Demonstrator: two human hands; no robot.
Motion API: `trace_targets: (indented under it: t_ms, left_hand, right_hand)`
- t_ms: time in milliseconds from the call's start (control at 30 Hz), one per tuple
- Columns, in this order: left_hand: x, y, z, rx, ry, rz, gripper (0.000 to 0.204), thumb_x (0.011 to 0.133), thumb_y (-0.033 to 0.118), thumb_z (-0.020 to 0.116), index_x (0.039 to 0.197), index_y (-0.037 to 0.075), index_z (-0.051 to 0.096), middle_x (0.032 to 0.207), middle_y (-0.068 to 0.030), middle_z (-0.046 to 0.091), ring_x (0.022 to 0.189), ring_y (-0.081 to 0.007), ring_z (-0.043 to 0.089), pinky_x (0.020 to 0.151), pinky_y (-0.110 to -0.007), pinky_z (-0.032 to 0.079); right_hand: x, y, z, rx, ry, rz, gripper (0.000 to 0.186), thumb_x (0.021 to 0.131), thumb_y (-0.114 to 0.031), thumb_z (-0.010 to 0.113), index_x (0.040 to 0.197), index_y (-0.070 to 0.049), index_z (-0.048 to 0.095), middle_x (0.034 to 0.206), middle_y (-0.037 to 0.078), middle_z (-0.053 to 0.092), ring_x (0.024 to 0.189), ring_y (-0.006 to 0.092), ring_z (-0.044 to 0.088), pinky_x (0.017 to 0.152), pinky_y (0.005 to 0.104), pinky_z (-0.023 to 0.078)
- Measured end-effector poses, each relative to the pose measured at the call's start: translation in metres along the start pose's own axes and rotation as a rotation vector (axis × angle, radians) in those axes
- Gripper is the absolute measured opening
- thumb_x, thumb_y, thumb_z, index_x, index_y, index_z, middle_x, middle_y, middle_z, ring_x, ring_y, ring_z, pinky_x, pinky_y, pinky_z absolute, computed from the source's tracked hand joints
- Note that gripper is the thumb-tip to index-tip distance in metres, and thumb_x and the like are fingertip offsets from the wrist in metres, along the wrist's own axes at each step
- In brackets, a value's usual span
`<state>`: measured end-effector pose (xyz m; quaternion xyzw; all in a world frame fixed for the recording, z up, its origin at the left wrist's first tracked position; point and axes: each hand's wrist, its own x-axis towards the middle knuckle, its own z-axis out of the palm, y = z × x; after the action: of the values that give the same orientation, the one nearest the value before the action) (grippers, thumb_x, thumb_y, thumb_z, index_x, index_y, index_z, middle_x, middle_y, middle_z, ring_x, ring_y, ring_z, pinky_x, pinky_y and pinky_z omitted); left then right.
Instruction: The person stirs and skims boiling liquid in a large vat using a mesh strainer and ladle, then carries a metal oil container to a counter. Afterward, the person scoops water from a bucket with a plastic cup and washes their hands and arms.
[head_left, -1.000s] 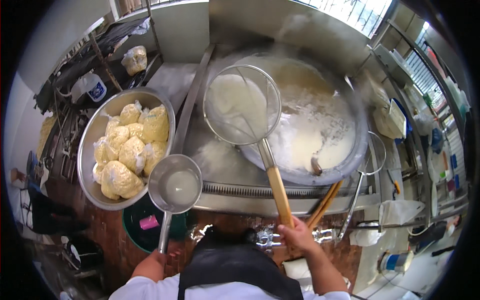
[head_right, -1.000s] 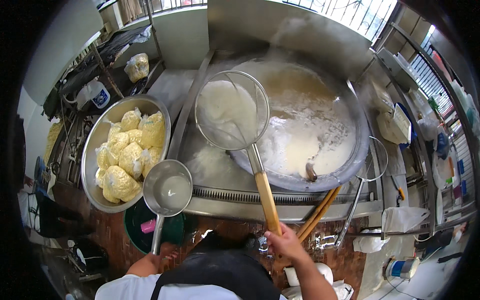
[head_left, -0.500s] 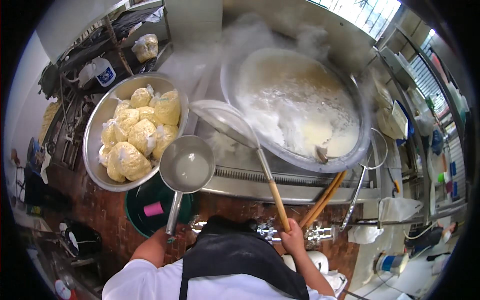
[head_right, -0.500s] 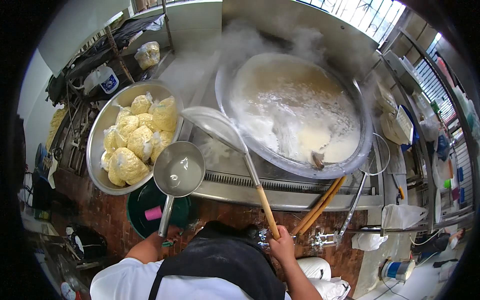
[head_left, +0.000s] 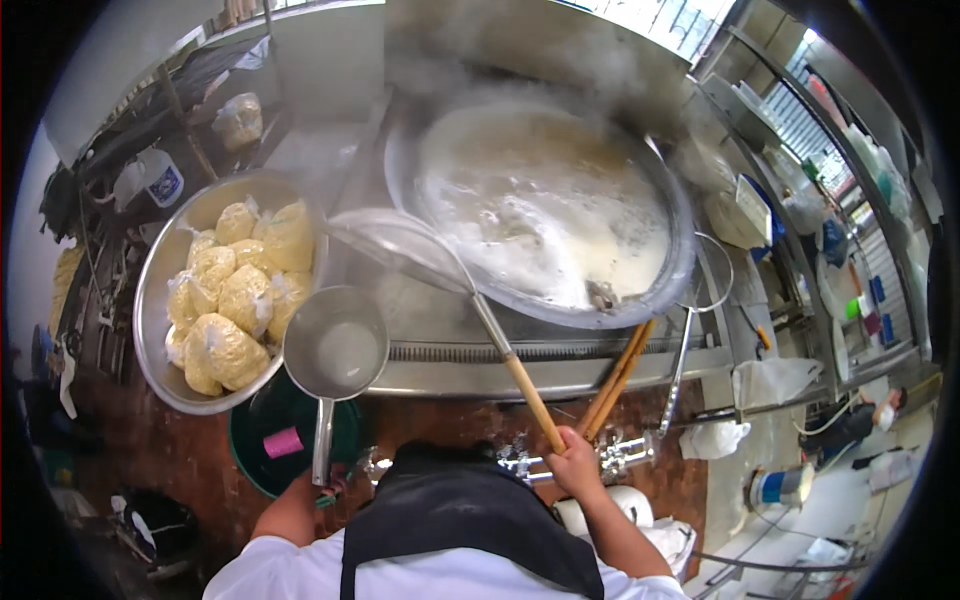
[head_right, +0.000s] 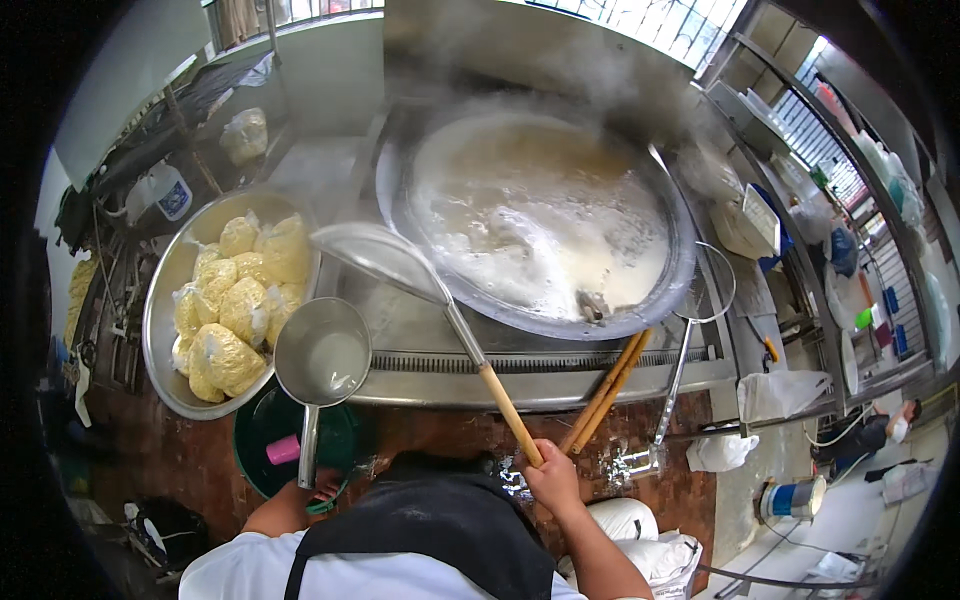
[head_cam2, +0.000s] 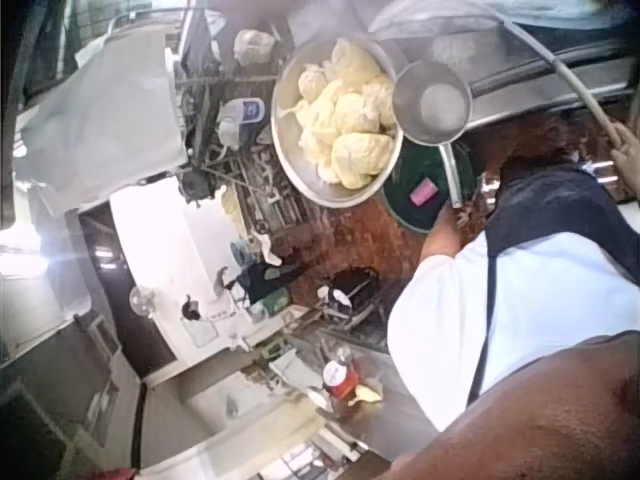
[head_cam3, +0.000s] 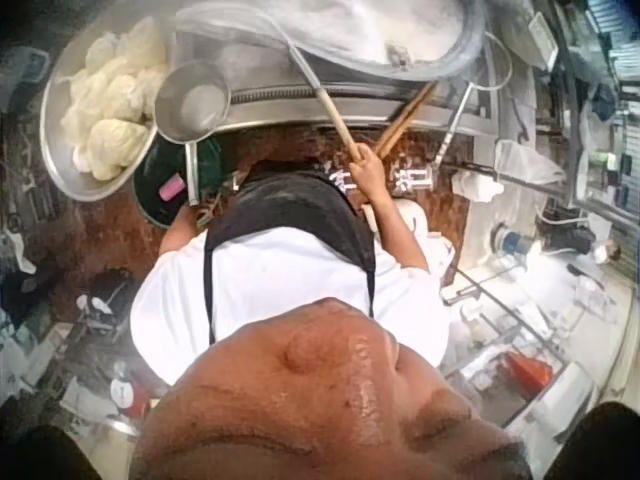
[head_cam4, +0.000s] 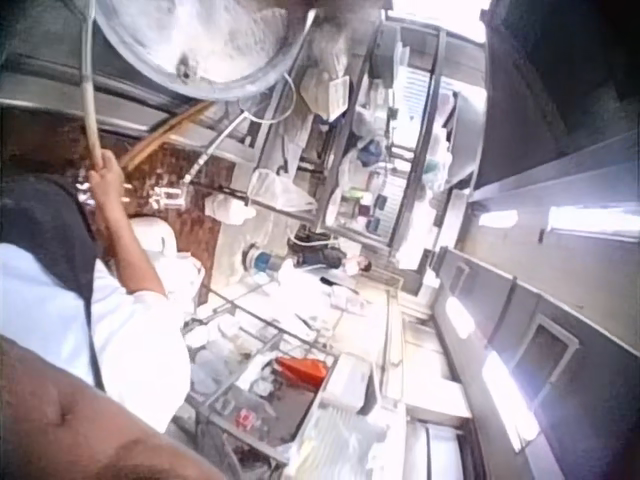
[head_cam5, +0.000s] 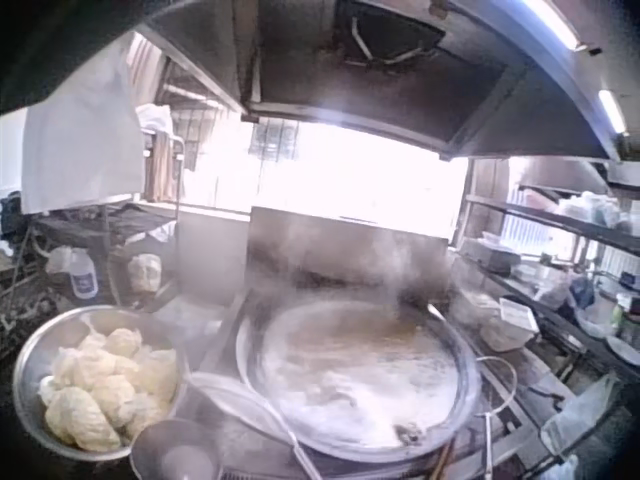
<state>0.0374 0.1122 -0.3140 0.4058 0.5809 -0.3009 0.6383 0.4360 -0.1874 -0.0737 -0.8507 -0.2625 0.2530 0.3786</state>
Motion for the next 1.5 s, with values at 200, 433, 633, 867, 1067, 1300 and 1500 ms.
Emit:
trace_targets:
  t_ms: [200, 433, 633, 867, 1067, 1300, 1500]
  left_hand:
    - [-0.010, 0.025, 0.012, -0.044, -0.065, 0.029, 0.037, 0.088, 0.044, 0.058, 0.107, 0.012, 0.058, 0.084, -0.0056, 0.068, 0.061, -0.0171, 0.062, 0.045, -0.028, 0.042]
    - [-0.011, -0.009, 0.013, -0.122, -0.006, 0.014, 0.036, 0.087, 0.046, 0.058, 0.106, 0.015, 0.060, 0.080, -0.0032, 0.065, 0.059, -0.0162, 0.060, 0.047, -0.031, 0.044]
    - [0.010, -0.066, 0.017, -0.128, 0.153, -0.001, 0.034, 0.085, 0.051, 0.058, 0.101, 0.021, 0.064, 0.071, 0.0031, 0.058, 0.056, -0.0129, 0.056, 0.055, -0.037, 0.051]
    - [0.018, -0.066, 0.028, -0.069, 0.093, -0.080, 0.038, 0.086, 0.051, 0.056, 0.096, 0.016, 0.067, 0.076, -0.0024, 0.064, 0.061, -0.0181, 0.062, 0.056, -0.039, 0.053]
    - [0.056, -0.060, 0.014, -0.206, 0.251, 0.102, 0.030, 0.083, 0.043, 0.060, 0.092, 0.015, 0.065, 0.080, -0.0032, 0.063, 0.068, -0.0204, 0.062, 0.060, -0.038, 0.049]
    - [0.037, -0.029, 0.011, -0.096, 0.110, 0.123, 0.030, 0.084, 0.042, 0.059, 0.095, 0.015, 0.065, 0.082, -0.0039, 0.064, 0.070, -0.0202, 0.063, 0.060, -0.038, 0.050]
    - [0.033, -0.047, 0.004, -0.081, 0.089, 0.078, 0.031, 0.085, 0.042, 0.058, 0.097, 0.015, 0.066, 0.083, -0.0044, 0.065, 0.072, -0.0201, 0.063, 0.061, -0.038, 0.051]
  right_hand:
    - [0.031, -0.017, -0.060, 0.426, 0.052, 0.102, 0.020, 0.084, -0.003, 0.062, 0.103, -0.007, 0.060, 0.083, 0.001, 0.064, 0.068, 0.0068, 0.058, 0.060, 0.0217, 0.047]
    - [0.120, 0.011, -0.169, 0.242, 0.474, 0.139, 0.020, 0.085, -0.016, 0.061, 0.097, -0.009, 0.046, 0.066, 0.002, 0.050, 0.045, 0.0120, 0.051, 0.037, 0.0263, 0.041]
    - [0.169, 0.036, -0.224, 0.175, 0.416, 0.313, 0.012, 0.085, -0.013, 0.058, 0.089, -0.006, 0.050, 0.060, 0.004, 0.049, 0.043, 0.0158, 0.051, 0.036, 0.0323, 0.043]
    - [0.173, 0.027, -0.196, 0.584, 0.022, 0.556, 0.016, 0.087, -0.017, 0.059, 0.077, -0.008, 0.054, 0.059, 0.002, 0.053, 0.045, 0.0147, 0.053, 0.042, 0.0311, 0.048]
    - [0.158, -0.028, -0.157, 0.745, -0.172, 0.560, 0.012, 0.087, -0.016, 0.062, 0.094, -0.008, 0.056, 0.067, 0.001, 0.056, 0.049, 0.0116, 0.054, 0.045, 0.0278, 0.049]
    - [0.081, -0.070, -0.119, 0.501, -0.263, 0.464, 0.025, 0.087, -0.016, 0.060, 0.110, -0.008, 0.054, 0.071, 0.001, 0.053, 0.050, 0.0117, 0.051, 0.045, 0.0304, 0.047]
    - [0.030, -0.082, -0.085, 0.639, -0.283, 0.465, 0.031, 0.088, -0.012, 0.059, 0.118, -0.007, 0.055, 0.069, 0.002, 0.053, 0.045, 0.0120, 0.050, 0.040, 0.0255, 0.043]
